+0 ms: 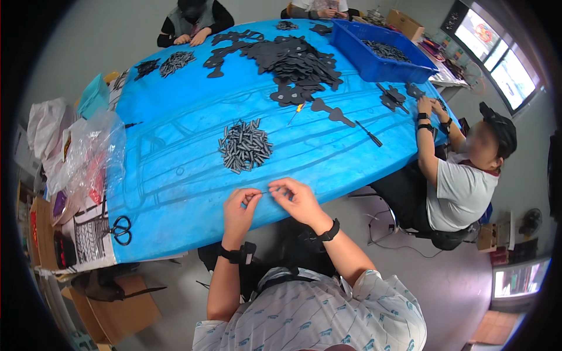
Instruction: The person is adjusting a wrist-mounted sensor and then begins assembling or inspecting small black components for shoes at a workstation with others.
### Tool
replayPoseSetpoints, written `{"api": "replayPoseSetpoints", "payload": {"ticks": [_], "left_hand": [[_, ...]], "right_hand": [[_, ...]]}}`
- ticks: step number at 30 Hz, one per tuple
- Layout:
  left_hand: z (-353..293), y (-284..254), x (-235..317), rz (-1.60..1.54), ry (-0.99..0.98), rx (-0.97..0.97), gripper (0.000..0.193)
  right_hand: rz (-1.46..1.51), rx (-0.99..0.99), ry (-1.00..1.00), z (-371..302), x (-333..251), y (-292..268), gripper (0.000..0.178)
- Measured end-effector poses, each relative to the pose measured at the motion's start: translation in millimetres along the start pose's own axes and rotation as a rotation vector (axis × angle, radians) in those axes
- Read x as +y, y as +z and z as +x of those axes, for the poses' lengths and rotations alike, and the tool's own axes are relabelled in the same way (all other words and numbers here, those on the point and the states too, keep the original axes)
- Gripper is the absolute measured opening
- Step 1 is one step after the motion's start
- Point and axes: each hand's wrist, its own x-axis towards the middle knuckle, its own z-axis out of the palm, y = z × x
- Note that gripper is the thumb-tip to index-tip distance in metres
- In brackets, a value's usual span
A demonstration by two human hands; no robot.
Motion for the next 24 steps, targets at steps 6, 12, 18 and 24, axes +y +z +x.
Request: {"api": "replayPoseSetpoints", "payload": {"ticks": [6, 12, 18, 24], "left_hand": [[3, 0, 4, -0.055, 0.044, -0.048, 0.008], [7, 5, -10, 0.026, 0.024, -0.044, 0.008], [0, -23, -7, 0.061, -0.013, 0.007, 0.004], [0, 3, -17, -0.043, -0.039, 0.023, 0.006]], "right_hand": [[-0.019, -0.112, 0.109, 4, -6, 2, 0.021], [-0.406, 0.143, -0.371, -12, -57, -5, 0.067], [-0.096, -0.432, -1.232, -76, -149, 12, 0.019], [-0.27, -0.333, -0.937, -46, -126, -24, 0.037]]}}
